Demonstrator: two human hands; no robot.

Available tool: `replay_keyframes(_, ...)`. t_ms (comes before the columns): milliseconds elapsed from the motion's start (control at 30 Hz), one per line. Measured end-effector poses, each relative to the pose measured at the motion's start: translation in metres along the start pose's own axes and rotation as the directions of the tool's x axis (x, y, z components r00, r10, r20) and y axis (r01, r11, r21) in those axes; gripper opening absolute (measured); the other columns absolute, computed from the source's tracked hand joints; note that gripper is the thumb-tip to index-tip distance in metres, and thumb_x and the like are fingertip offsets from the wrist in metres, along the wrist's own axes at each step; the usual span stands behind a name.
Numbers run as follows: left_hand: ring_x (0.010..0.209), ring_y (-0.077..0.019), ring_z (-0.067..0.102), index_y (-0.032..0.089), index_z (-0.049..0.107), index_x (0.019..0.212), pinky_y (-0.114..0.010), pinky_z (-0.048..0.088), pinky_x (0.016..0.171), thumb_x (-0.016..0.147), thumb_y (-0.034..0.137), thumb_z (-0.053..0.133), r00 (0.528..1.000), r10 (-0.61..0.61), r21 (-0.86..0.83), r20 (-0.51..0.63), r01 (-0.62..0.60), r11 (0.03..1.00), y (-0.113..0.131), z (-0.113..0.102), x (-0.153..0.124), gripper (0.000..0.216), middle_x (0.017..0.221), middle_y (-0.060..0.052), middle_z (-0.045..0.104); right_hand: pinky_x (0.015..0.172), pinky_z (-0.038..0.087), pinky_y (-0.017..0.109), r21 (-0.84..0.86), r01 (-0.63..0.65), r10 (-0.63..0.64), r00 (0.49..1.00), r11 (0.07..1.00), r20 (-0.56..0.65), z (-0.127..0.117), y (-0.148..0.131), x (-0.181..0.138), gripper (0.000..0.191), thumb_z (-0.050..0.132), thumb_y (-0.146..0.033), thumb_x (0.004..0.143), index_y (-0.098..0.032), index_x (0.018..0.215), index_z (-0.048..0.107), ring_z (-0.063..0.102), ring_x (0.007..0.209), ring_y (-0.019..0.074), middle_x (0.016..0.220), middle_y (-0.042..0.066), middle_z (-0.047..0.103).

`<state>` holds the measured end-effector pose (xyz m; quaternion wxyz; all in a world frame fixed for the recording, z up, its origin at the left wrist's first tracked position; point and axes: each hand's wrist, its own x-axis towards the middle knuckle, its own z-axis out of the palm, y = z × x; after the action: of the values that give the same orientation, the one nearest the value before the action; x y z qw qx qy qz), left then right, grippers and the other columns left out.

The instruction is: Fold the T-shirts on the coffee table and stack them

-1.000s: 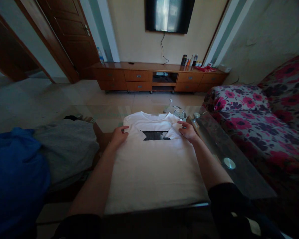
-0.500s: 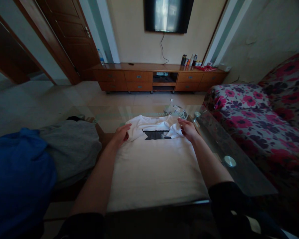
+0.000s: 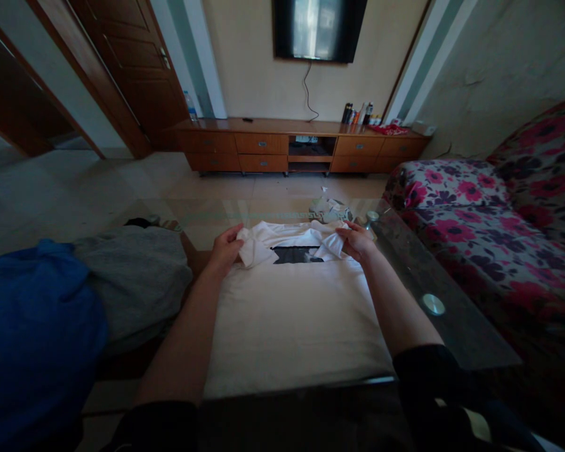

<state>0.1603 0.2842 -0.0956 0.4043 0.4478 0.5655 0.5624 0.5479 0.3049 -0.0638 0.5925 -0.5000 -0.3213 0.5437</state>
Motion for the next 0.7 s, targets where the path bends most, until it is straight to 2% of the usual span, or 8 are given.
replay_keyframes(67,0.1,-0.023,0.072,0.015,0.071,0.125,-0.036,0.058,0.089,0.076,0.021,0.069,0.999,0.022,0.021,-0.037,-0.021,1.0,0.0,0.0,0.0,0.05,0.117,-0.013,0.075,0.065,0.062,0.032,0.015,-0.013,0.012,0.999,1.0,0.049,0.001,-0.002,-0.001,0.029,0.077,-0.01,0.072,-0.018,0.095,0.062,0.07,0.071,0.0183,0.081,0.003,0.071)
replay_keyframes(133,0.1,-0.023,0.072,0.014,0.075,0.112,-0.035,0.057,0.091,0.077,0.031,0.072,0.989,0.095,0.077,-0.117,-0.086,0.993,0.0,0.0,0.002,0.039,0.11,-0.013,0.077,0.064,0.062,0.032,0.019,-0.005,0.004,0.998,1.0,0.055,0.003,-0.003,-0.002,0.019,0.076,-0.015,0.077,-0.018,0.091,0.063,0.069,0.07,0.0184,0.077,0.003,0.071)
replay_keyframes(200,0.097,-0.022,0.072,0.014,0.076,0.102,-0.034,0.056,0.091,0.078,0.035,0.073,0.97,0.157,0.123,-0.187,-0.135,0.983,0.001,-0.002,0.003,0.032,0.104,-0.012,0.077,0.065,0.061,0.03,0.011,0.024,-0.025,0.999,1.0,0.032,0.006,-0.003,-0.004,0.016,0.078,-0.019,0.078,-0.018,0.089,0.065,0.069,0.069,0.0178,0.075,0.002,0.071)
replay_keyframes(267,0.091,-0.0203,0.072,0.014,0.075,0.102,-0.031,0.057,0.085,0.078,0.034,0.073,0.959,0.187,0.14,-0.214,-0.16,0.977,0.004,-0.004,0.003,0.031,0.099,-0.011,0.076,0.066,0.06,0.028,0.004,0.06,-0.06,0.998,0.998,0.015,0.009,-0.005,-0.008,0.017,0.08,-0.021,0.077,-0.018,0.088,0.068,0.069,0.069,0.0164,0.077,0.002,0.072)
replay_keyframes(400,0.081,-0.0177,0.071,0.015,0.069,0.12,-0.027,0.056,0.075,0.074,0.029,0.076,0.964,0.201,0.132,-0.173,-0.18,0.975,0.02,-0.006,-0.005,0.048,0.092,-0.008,0.074,0.064,0.058,0.025,-0.008,0.09,-0.09,0.995,0.996,0.036,0.015,-0.016,-0.022,0.023,0.086,-0.021,0.07,-0.017,0.088,0.072,0.069,0.069,0.0149,0.081,0.002,0.075)
replay_keyframes(567,0.082,-0.0181,0.071,0.014,0.066,0.128,-0.03,0.056,0.078,0.07,0.023,0.078,0.989,0.136,0.079,-0.063,-0.131,0.988,0.052,-0.012,-0.027,0.06,0.103,-0.011,0.075,0.059,0.054,0.025,-0.103,0.154,-0.148,0.987,0.983,0.062,0.014,-0.038,-0.045,0.031,0.091,-0.027,0.064,-0.016,0.087,0.073,0.066,0.064,0.0149,0.078,0.003,0.075)
replay_keyframes(700,0.085,-0.0193,0.072,0.015,0.066,0.126,-0.034,0.057,0.084,0.068,0.026,0.081,0.983,0.183,0.077,0.03,-0.185,0.98,0.087,-0.027,-0.056,0.061,0.1,-0.009,0.075,0.057,0.052,0.027,-0.131,0.188,-0.173,0.978,0.973,0.116,0.006,-0.057,-0.071,0.035,0.09,-0.032,0.061,-0.017,0.086,0.071,0.063,0.059,0.015,0.077,0.004,0.074)
